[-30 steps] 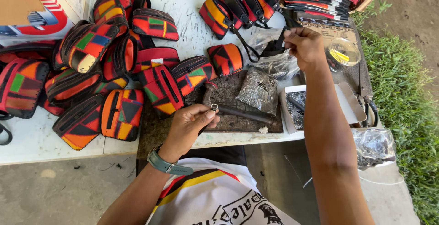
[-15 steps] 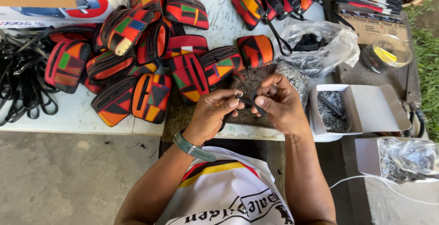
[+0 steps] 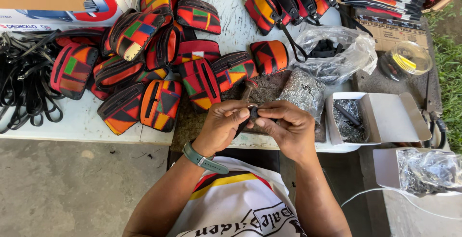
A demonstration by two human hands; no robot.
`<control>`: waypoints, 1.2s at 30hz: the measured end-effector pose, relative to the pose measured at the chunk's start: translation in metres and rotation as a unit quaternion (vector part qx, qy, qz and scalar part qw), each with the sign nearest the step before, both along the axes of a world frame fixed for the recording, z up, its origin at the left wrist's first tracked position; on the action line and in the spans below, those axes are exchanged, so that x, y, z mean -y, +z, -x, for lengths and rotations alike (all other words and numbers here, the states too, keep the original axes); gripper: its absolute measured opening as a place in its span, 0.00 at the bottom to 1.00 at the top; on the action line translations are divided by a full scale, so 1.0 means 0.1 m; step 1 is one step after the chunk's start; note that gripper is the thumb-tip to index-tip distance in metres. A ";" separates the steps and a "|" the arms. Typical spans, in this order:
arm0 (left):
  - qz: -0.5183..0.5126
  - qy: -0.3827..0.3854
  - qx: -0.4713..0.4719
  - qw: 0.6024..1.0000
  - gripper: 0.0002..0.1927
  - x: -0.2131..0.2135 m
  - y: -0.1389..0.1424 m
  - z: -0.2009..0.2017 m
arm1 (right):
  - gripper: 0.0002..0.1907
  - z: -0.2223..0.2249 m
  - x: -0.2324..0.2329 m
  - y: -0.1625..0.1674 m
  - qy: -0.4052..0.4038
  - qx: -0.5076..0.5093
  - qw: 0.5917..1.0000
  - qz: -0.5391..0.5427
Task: The person attaches black wrist straps to small colorful zippered coin purses at an outdoor workbench. They pick up a purse, thread and secure the strap loop to its corner fitting, then set the finished purse aside and take the next one, repeating the process.
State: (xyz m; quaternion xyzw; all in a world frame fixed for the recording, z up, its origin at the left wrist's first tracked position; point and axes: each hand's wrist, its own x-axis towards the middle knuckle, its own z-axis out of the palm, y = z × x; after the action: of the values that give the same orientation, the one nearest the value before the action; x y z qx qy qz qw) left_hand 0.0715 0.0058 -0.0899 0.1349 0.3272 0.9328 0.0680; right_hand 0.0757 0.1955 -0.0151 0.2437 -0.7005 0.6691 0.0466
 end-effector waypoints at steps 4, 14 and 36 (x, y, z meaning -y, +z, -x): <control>0.007 -0.040 -0.030 0.999 0.11 0.07 0.08 -0.01 | 0.07 -0.04 -0.05 0.05 0.022 -0.013 1.000 -0.014; -0.014 -0.136 -0.073 0.988 0.13 0.15 0.29 0.04 | 0.07 -0.15 0.03 0.08 0.021 -0.073 0.996 0.053; -0.010 -0.128 -0.086 0.988 0.13 0.00 0.24 -0.05 | 0.08 -0.20 0.01 0.03 0.054 -0.019 0.990 0.125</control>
State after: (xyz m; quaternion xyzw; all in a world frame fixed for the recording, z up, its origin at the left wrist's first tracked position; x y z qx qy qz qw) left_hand 0.0763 0.0058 -0.0656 0.2562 0.3029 0.9044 0.1572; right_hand 0.0955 0.1945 -0.0126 0.2860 -0.5960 0.7484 0.0535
